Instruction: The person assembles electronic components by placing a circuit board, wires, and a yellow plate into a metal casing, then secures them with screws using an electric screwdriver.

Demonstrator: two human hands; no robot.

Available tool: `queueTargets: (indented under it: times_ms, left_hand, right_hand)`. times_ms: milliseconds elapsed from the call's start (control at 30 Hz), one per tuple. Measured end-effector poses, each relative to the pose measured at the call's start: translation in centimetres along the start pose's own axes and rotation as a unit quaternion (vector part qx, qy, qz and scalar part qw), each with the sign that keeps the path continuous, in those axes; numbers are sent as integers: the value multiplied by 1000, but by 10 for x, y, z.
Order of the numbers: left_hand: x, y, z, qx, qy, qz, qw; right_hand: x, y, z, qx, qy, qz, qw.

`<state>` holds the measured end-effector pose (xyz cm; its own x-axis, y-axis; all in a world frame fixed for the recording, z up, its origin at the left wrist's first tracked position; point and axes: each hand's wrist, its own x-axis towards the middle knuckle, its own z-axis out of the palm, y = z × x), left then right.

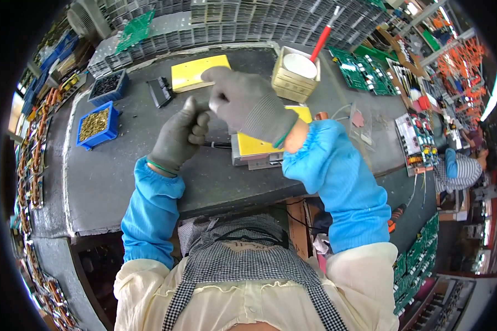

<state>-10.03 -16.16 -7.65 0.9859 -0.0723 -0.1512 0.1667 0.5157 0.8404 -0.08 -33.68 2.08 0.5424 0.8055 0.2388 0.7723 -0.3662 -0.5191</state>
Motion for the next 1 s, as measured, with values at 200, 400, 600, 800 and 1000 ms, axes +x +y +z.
queueTargets:
  times_ms: [200, 400, 600, 800, 1000]
  left_hand:
    - [16, -10, -21, -320, 49, 41, 945]
    - [15, -12, -12, -232, 101, 40, 967]
    - [14, -10, -4, -164, 139, 50, 975]
    - [10, -8, 0, -116, 106, 42, 987]
    - [5, -5, 6, -214, 75, 6, 974]
  right_hand:
    - [-37, 56, -43, 18, -9, 54, 998]
    - [-43, 63, -31, 45, -45, 75, 995]
    - [-40, 63, -25, -37, -45, 61, 996]
    - [-34, 56, -22, -160, -61, 22, 985]
    - [-42, 52, -31, -68, -18, -55, 996]
